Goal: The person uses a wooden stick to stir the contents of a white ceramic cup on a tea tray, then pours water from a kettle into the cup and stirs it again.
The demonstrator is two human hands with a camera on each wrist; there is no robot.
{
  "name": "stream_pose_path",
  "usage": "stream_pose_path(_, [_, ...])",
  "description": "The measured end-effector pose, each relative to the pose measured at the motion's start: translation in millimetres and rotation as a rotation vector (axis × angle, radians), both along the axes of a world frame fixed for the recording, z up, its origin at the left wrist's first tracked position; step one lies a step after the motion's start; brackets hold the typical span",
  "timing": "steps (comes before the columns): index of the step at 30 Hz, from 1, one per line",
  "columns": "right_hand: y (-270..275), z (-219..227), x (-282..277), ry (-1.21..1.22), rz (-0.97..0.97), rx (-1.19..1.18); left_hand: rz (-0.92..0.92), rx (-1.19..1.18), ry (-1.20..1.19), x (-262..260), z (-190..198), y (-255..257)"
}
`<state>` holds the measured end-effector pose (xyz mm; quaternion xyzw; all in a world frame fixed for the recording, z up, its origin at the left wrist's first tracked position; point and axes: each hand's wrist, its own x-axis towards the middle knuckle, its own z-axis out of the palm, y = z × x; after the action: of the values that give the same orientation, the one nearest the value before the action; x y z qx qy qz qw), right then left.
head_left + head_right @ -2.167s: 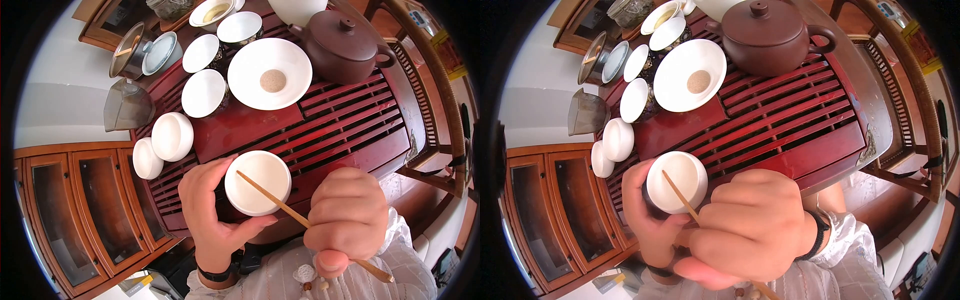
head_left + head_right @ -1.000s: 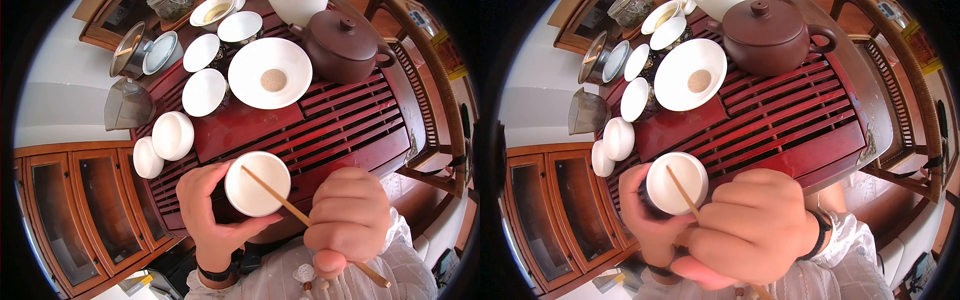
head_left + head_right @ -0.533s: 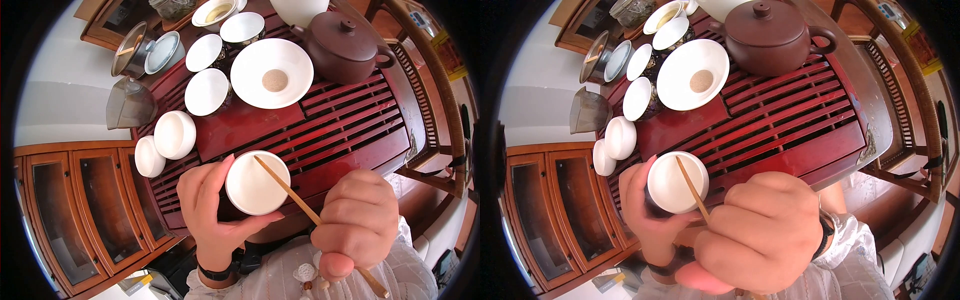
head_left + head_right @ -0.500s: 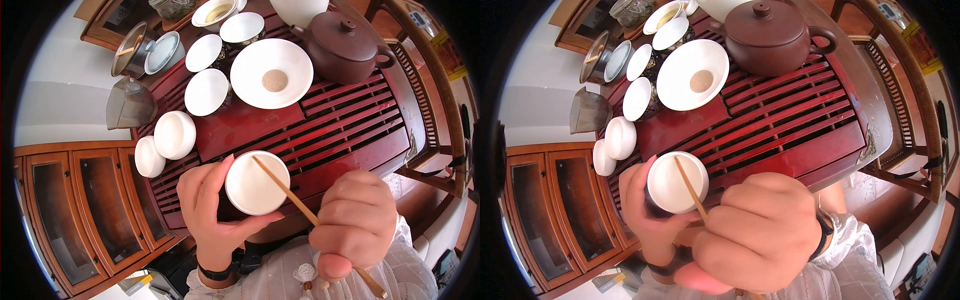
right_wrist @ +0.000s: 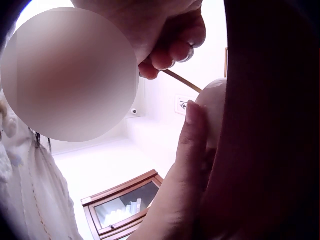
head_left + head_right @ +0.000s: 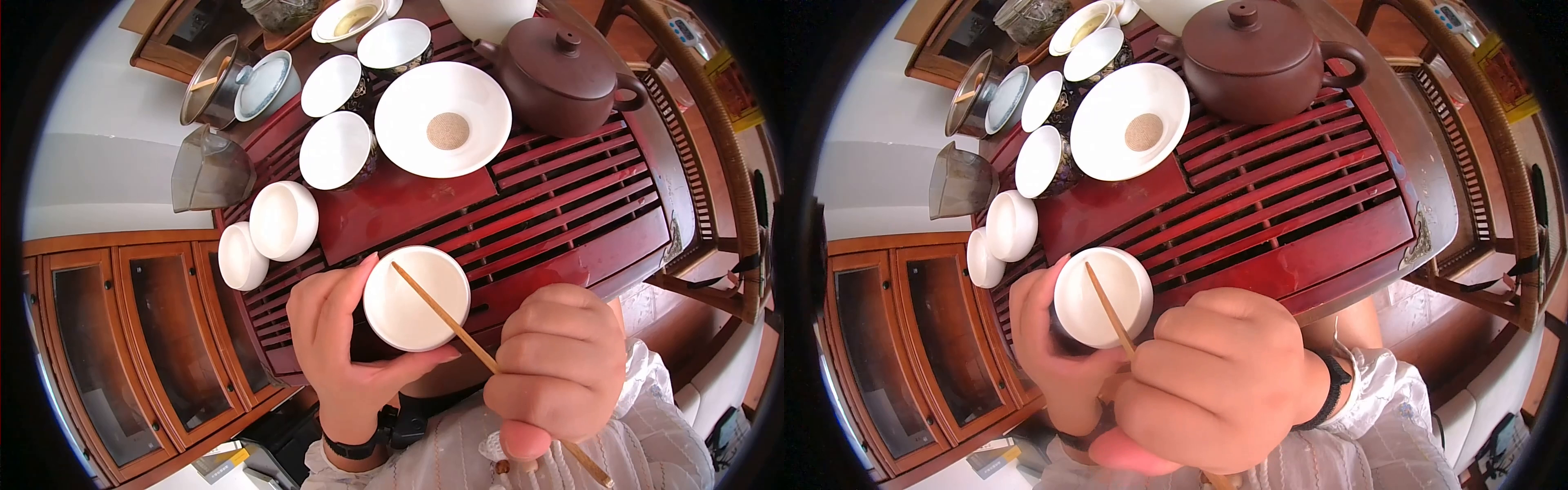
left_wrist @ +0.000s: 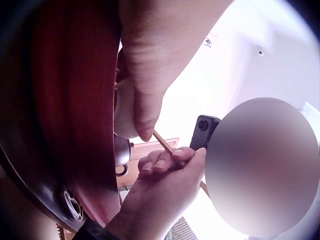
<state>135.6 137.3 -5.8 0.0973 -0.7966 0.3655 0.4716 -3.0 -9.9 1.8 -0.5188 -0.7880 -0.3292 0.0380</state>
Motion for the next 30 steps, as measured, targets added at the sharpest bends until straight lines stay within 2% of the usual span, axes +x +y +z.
stream_pose_path(5, [0.7, 0.2, -0.2, 0.039, 0.012, 0.054, 0.009, -0.002, 0.0, 1.6, 0.4, -0.5])
stream_pose_path(7, [-4.5, 0.5, 0.2, 0.025, -0.063, 0.034, 0.006, 0.008, 0.013, 1.3, -0.9, -0.7])
stream_pose_path(11, [-4.9, 4.1, 0.1, -0.033, -0.075, -0.001, 0.0, 0.011, -0.013, 0.3, -0.8, -1.5])
stream_pose_path(14, [-3.5, -0.1, -0.9, 0.058, -0.052, 0.057, 0.005, -0.002, -0.021, 1.1, -0.3, -1.2])
stream_pose_path(30, [-2.3, 5.2, 3.4, -0.028, -0.061, 0.051, -0.006, 0.001, -0.003, 1.3, -0.6, -1.5])
